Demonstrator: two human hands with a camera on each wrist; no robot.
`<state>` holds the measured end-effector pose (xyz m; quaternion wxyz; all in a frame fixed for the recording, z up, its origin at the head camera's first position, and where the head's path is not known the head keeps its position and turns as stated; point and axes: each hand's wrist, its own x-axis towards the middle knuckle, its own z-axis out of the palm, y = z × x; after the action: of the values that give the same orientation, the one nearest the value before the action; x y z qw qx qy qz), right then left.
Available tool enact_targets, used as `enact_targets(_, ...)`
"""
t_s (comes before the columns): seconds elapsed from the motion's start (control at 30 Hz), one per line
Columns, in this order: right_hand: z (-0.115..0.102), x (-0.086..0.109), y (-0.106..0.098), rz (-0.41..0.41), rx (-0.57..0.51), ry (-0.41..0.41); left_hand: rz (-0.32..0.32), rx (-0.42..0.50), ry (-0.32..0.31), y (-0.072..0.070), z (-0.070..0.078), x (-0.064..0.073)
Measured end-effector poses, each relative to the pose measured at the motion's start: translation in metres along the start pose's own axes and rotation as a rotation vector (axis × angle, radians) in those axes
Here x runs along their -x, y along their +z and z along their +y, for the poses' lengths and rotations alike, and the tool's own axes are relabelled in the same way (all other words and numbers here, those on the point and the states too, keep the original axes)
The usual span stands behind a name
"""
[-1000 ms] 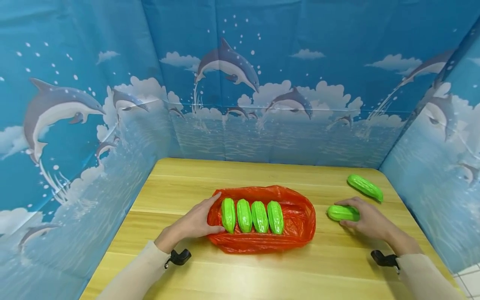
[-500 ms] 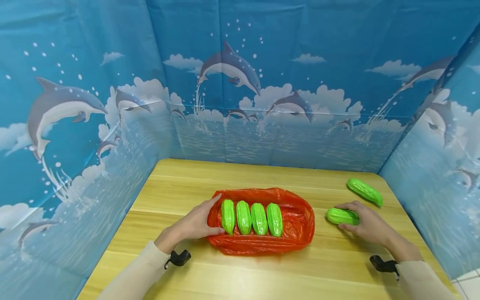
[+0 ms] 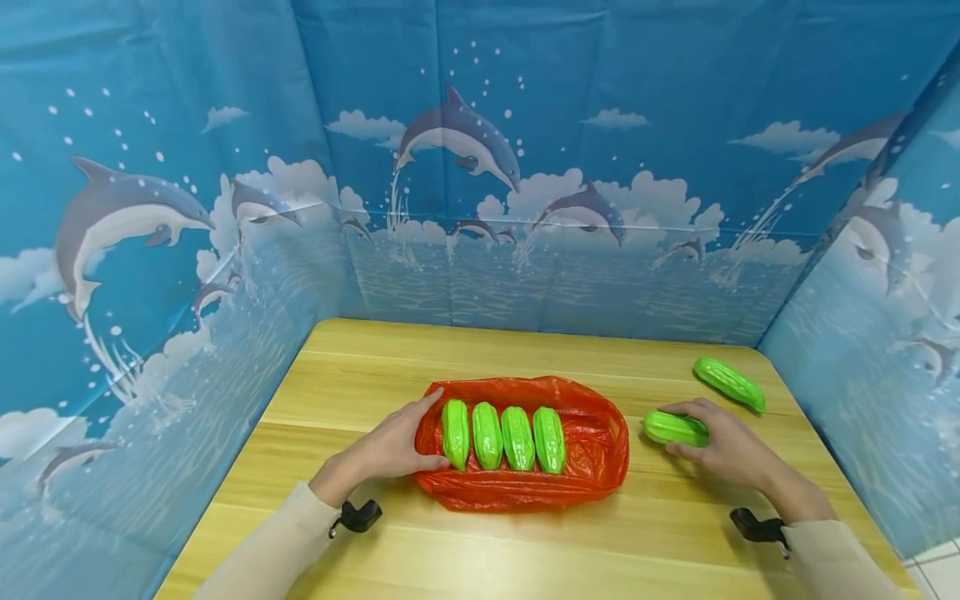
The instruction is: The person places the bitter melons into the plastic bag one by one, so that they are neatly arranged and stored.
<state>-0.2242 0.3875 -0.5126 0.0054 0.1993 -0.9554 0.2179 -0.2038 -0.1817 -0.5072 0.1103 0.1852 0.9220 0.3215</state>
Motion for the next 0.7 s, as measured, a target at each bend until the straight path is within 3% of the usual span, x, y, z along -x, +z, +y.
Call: enact_targets(0.7, -0.025, -0.008, -0.012, 0.009, -0.010, -0.033, 0.005, 0.000, 0.008, 0.000, 0.000, 0.000)
